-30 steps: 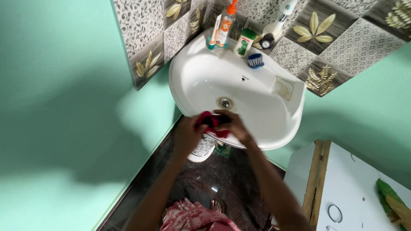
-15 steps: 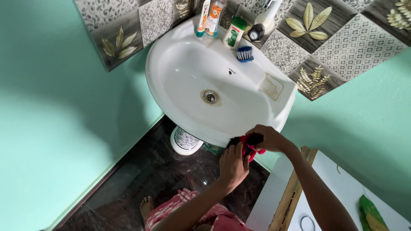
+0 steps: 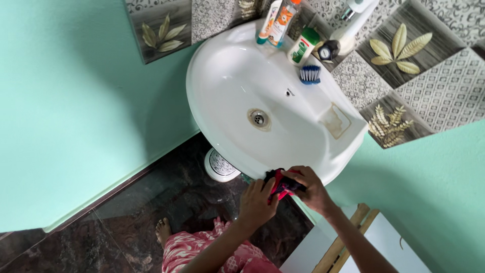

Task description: The person wipes the edges and rim of a bathroom pedestal sink with a red cloth.

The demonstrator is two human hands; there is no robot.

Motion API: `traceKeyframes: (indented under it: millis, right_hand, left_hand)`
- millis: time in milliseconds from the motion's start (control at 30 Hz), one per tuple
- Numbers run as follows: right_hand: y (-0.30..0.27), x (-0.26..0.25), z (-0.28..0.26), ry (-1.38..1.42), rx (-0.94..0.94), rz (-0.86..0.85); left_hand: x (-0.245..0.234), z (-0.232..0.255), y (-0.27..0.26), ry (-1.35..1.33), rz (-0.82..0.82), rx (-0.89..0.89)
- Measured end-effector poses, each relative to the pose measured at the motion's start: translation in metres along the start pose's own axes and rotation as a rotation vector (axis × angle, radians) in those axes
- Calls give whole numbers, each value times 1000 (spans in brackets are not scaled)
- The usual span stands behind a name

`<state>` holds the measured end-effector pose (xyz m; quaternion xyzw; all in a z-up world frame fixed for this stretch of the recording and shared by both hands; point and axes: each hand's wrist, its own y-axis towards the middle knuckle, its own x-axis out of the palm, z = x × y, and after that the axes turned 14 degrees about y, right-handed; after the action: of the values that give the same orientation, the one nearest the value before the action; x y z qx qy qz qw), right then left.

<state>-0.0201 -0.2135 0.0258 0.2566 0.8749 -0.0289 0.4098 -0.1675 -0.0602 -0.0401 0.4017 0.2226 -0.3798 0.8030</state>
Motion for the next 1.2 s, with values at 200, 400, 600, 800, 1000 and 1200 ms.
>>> traceKeyframes:
  millis: [200,400,600,800,1000,1200]
  right_hand:
    - [42,36,-19,17,-95,61]
    - [122,98,-50,15,-76,131]
    - [215,140,-59,77,30,174]
    - [289,158,-60,69,173,203]
    - [367,163,-43,79,283,263]
    - [416,159,-17,133,380,384]
  left_hand:
    - [-24,-36,9,110,144,-88]
    - [-56,-106,36,306,291,-154]
    - [-68,-179,87,386,329,-264]
    - [-63,-234,135,372,309,-340]
    - [-46,-297,201,390,282,-311]
    - [-21,-336,267,524,141,-203]
